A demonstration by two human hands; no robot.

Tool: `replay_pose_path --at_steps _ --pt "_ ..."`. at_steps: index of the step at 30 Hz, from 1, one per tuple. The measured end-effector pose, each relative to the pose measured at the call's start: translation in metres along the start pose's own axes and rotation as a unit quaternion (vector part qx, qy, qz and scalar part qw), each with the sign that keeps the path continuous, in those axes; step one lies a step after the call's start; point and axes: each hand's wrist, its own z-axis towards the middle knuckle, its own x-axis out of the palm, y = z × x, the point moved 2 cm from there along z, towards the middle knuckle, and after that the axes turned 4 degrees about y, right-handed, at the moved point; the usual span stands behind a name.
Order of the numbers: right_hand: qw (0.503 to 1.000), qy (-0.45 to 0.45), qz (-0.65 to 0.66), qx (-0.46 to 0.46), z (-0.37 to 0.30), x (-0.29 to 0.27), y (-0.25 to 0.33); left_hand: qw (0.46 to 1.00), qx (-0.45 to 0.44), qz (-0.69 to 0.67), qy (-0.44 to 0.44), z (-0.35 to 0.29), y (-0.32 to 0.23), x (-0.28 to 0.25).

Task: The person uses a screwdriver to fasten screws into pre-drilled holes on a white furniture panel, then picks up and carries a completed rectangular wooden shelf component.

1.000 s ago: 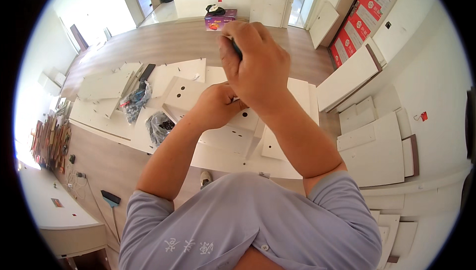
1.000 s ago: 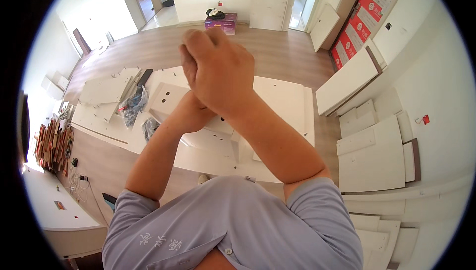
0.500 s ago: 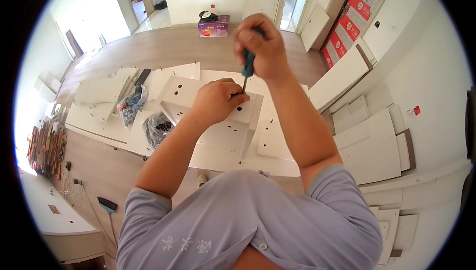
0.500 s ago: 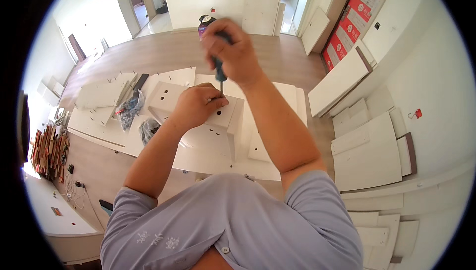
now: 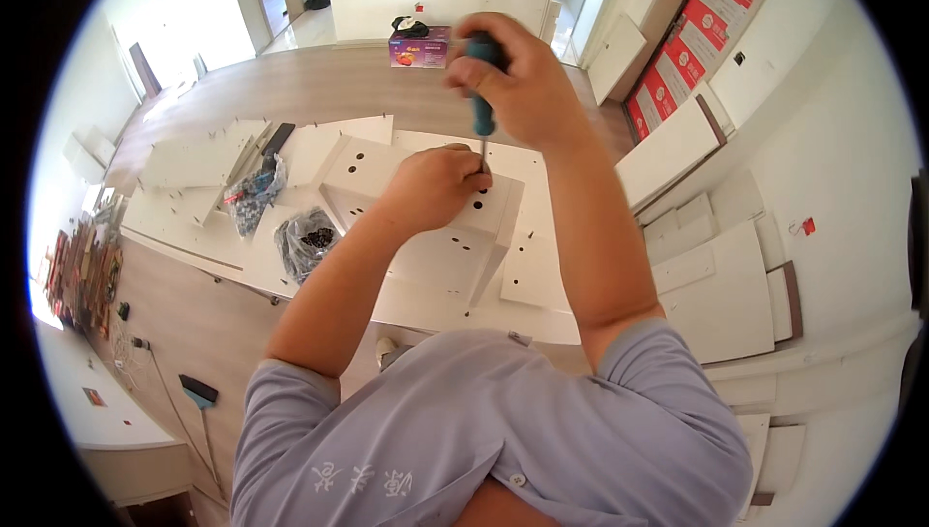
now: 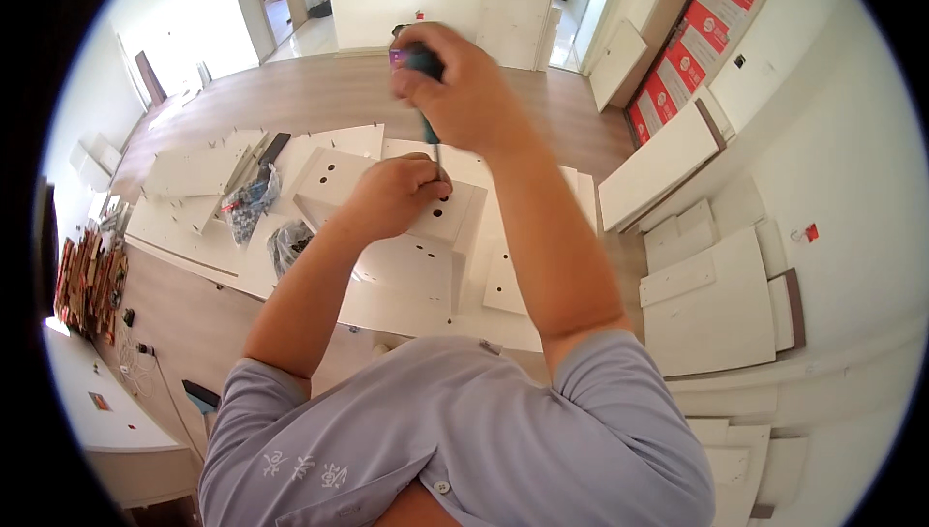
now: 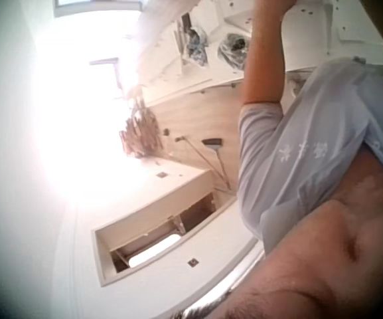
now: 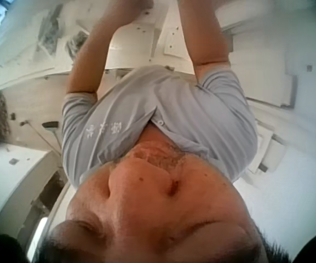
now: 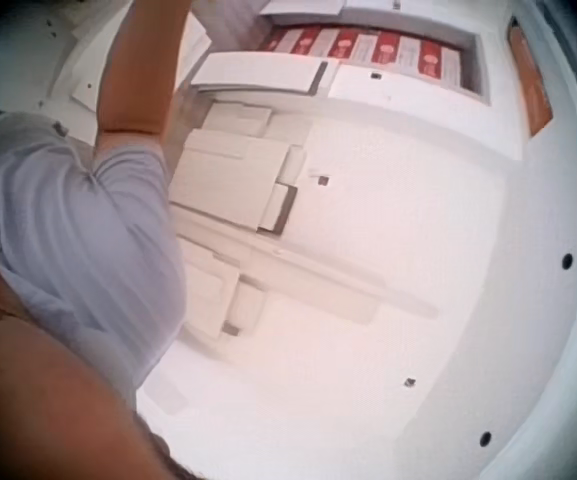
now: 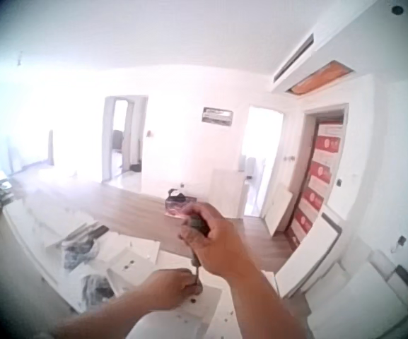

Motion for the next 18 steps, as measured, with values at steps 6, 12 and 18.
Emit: replay_pose_path --at_steps 6,12,18 --pt "0.990 0.084 -0.004 -0.116 -0.014 0.000 0.011 0.999 0.032 0.008 -0.005 -0.005 0.004 0.000" --pt "0.793 0.327 0.497 -0.128 0.024 0.014 -0.032 1.000 0.028 -0.003 -0.010 -0.009 0.009 0.001" --pt "0.965 -0.132 0.141 -0.178 -0.016 0.045 0.001 0.999 0.025 0.009 -0.025 -0.014 0.007 0.000"
